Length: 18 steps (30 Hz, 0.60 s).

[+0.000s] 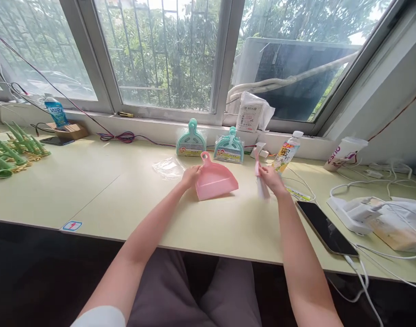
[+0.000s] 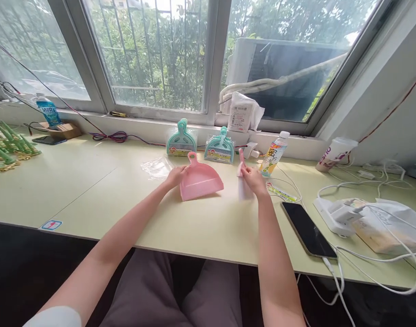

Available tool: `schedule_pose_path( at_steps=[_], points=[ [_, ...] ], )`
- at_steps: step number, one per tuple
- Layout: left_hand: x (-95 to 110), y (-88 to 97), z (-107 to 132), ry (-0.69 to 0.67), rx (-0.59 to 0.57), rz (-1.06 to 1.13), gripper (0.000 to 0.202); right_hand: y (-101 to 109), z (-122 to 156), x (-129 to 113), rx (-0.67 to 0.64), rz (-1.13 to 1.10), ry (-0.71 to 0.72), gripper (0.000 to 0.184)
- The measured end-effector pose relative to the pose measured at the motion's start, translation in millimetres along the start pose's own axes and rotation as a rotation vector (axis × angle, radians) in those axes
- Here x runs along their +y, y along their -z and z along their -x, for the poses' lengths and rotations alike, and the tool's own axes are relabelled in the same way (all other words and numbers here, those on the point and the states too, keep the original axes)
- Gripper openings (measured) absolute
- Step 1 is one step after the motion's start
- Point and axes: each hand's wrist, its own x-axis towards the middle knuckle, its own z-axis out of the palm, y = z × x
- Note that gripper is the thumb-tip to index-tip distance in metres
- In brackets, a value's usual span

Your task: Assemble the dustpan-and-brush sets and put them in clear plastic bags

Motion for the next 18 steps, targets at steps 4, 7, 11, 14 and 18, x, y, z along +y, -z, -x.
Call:
schedule_pose_path(
  at_steps=[4, 7, 11, 14, 18],
  points=[
    [-2.3, -6.3, 4.7, 0.043, -0.067, -0.105, 0.040, -28.0, 13.4, -14.3, -0.165, 0.228, -0.119, 0.038],
    [-11.1, -5.3, 3.0, 0.066, -0.048, -0.139, 0.037, -39.7, 17.4, -18.4, -0.183, 0.278, -0.129, 0.040],
    [-17.3, -2.1, 1.0, 0.130, -0.003, -0.129, 0.029, -44.5, 17.2, -13.4, -0.140, 0.258, -0.135, 0.039],
    [-14.7, -0.8, 2.5, 0.154, 0.012, -0.141, 0.027, -47.6, 16.2, -10.1, -0.127, 0.246, -0.138, 0.035],
    [-7.5, 1.1, 5.8, 0.141, -0.005, -0.247, 0.027, -50.2, 14.4, -11.0, -0.064, 0.188, -0.104, 0.031]
  ],
)
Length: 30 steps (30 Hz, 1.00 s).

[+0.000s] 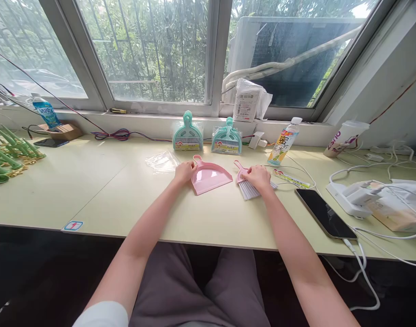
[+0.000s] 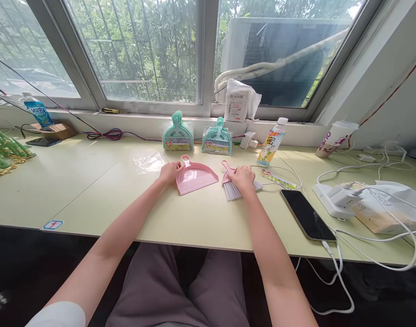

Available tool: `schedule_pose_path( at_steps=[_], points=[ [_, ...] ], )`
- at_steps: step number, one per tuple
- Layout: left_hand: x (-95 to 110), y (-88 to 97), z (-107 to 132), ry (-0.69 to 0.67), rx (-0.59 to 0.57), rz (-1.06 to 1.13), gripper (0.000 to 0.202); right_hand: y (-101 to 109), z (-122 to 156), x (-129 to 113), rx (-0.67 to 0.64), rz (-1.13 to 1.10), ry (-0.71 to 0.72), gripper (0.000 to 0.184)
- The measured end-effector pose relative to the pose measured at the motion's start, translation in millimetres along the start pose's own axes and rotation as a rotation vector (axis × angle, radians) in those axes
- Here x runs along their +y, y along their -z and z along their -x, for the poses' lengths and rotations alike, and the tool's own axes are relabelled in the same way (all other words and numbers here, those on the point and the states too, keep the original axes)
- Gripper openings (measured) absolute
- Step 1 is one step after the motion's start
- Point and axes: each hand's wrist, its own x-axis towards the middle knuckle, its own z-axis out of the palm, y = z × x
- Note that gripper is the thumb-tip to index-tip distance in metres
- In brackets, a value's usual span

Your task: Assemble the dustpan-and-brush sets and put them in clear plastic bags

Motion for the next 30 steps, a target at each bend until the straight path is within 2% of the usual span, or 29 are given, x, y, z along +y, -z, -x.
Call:
schedule_pose_path(
  at_steps=[3, 6, 10, 12, 17, 19, 25, 30],
  points=[
    [6.4, -0.4, 3.5, -0.031, -0.013, -0.044, 0.028, 1.1, 0.8, -8.3, 0.073, -0.065, 0.069, 0.026],
    [17.1, -6.5, 9.3, -0.089, -0.027, -0.025, 0.031, 0.0, 6.4, -24.0, 0.081, -0.139, 0.161, 0.024],
    [35.5, -18.9, 19.9, -0.276, -0.073, 0.034, 0.036, -5.5, 16.2, -42.8, 0.045, -0.143, 0.305, 0.019],
    [42.5, -22.8, 23.8, -0.367, -0.103, 0.075, 0.036, -5.1, 17.7, -44.0, 0.025, -0.140, 0.320, 0.019],
    [46.4, -21.6, 26.1, -0.390, -0.133, 0.212, 0.039, 8.6, 11.6, -28.0, -0.246, -0.273, 0.355, 0.028],
    [44.9, -19.7, 25.5, -0.388, -0.130, 0.250, 0.040, 11.6, 10.1, -24.6, -0.283, -0.288, 0.377, 0.029],
    [45.5, -24.1, 24.7, -0.429, -0.154, 0.198, 0.040, 0.1, 12.8, -34.7, -0.175, -0.285, 0.342, 0.027],
    [52.7, -29.8, 29.1, -0.557, -0.187, 0.207, 0.036, -5.6, 12.1, -37.7, -0.138, -0.330, 0.402, 0.019]
  ],
)
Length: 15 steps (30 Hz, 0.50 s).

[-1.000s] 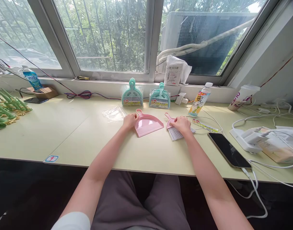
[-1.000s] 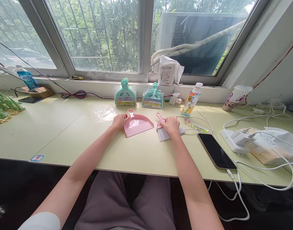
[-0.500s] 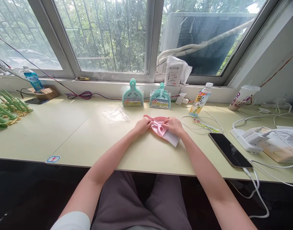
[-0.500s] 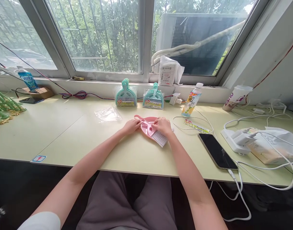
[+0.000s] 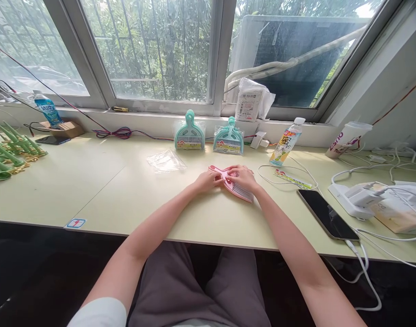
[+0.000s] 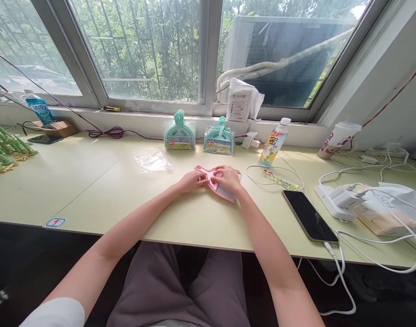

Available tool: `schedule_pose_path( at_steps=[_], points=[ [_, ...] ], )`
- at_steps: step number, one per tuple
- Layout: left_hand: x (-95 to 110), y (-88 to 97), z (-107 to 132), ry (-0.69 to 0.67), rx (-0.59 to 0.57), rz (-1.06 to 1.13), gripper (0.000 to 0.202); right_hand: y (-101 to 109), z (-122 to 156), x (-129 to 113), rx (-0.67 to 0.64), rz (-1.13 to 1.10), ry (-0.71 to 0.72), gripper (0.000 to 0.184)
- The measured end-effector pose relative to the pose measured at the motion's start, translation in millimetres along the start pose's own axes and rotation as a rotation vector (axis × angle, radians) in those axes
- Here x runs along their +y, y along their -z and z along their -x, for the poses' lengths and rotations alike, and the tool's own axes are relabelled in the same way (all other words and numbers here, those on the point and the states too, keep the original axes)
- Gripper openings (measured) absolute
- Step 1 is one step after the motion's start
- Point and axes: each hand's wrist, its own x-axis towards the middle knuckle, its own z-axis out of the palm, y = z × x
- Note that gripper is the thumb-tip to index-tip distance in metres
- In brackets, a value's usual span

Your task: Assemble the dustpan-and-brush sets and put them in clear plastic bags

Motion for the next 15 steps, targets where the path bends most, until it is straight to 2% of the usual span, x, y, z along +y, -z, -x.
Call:
schedule_pose_path(
  at_steps=[2, 4, 7, 11, 15],
  points=[
    [1.6, 1.8, 0.8, -0.025, 0.019, 0.008, 0.030, -0.3, -0.5, 2.0, 0.023, 0.006, -0.001, 0.018],
    [0.8, 6.4, 1.9, -0.063, 0.098, -0.026, 0.023, -2.0, -1.3, 4.3, 0.043, 0.007, -0.006, 0.017],
    [-4.4, 14.1, 3.5, -0.217, 0.194, -0.251, 0.024, -8.2, -3.3, 6.6, 0.063, -0.020, 0.026, 0.017],
    [-12.1, 18.2, 5.1, -0.396, 0.119, -0.554, 0.023, -18.3, -6.1, 6.7, 0.084, -0.077, 0.108, 0.018],
    [-14.1, 17.1, 5.8, -0.447, 0.081, -0.616, 0.024, -22.4, -6.8, 5.8, 0.105, -0.107, 0.148, 0.017]
  ],
)
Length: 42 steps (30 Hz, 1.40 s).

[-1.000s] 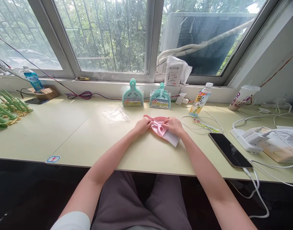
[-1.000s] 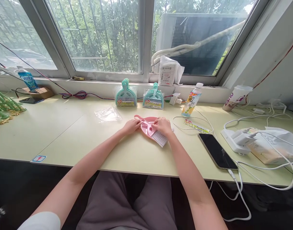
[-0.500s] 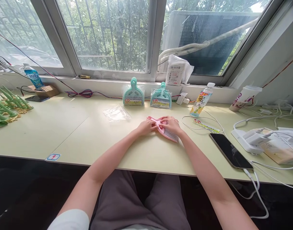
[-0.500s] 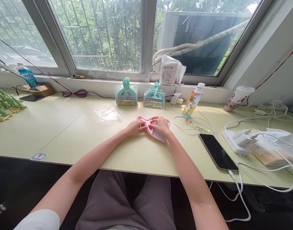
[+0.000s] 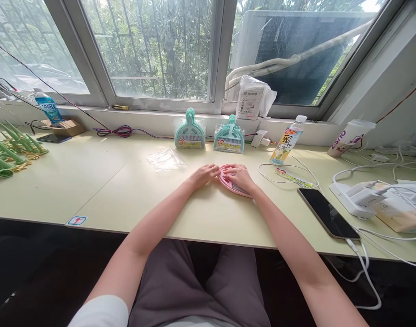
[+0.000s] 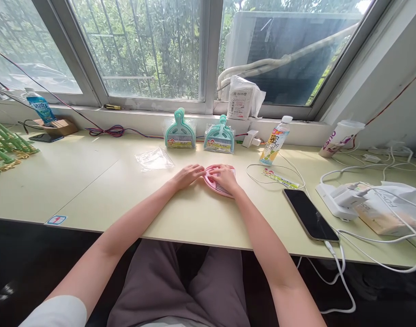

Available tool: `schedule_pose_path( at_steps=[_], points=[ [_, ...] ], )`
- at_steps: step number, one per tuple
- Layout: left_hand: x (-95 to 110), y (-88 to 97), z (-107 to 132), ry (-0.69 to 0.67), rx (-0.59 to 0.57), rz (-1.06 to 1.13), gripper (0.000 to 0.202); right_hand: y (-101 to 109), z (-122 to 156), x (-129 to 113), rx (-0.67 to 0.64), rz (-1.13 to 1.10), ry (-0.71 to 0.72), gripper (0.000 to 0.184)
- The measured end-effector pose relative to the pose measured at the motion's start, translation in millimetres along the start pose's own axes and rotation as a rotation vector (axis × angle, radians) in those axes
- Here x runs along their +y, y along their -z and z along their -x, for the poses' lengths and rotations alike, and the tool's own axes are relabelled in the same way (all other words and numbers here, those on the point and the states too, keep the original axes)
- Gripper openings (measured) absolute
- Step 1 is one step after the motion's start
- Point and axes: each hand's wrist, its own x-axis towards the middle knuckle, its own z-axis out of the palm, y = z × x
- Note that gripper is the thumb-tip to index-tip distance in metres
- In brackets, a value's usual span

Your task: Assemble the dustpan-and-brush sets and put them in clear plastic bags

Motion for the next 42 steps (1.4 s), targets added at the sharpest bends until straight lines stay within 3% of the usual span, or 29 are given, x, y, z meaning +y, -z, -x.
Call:
schedule_pose_path(
  at_steps=[10, 21, 30, 35, 39, 42],
  points=[
    [5.9, 4.0, -2.4, 0.035, -0.120, -0.095, 0.027, 2.4, 0.4, -2.1, -0.014, -0.003, 0.001, 0.017],
    [6.3, 7.6, -4.8, 0.045, -0.159, -0.090, 0.030, 6.8, -1.0, -9.9, -0.066, 0.092, -0.055, 0.018],
    [5.3, -1.3, -7.2, 0.124, -0.144, -0.004, 0.034, 18.8, 0.1, -25.9, -0.118, 0.111, -0.153, 0.016],
    [4.6, -3.3, -5.4, 0.093, -0.106, -0.011, 0.033, 16.3, 2.9, -26.0, -0.131, 0.115, -0.152, 0.021],
    [1.8, -2.7, -3.3, 0.101, -0.088, -0.025, 0.036, 39.4, 6.8, -28.6, -0.103, 0.135, -0.164, 0.029],
    [-1.7, -3.2, -1.5, 0.118, -0.053, -0.002, 0.039, 78.4, 31.6, -17.3, 0.153, 0.244, -0.329, 0.038]
  ],
)
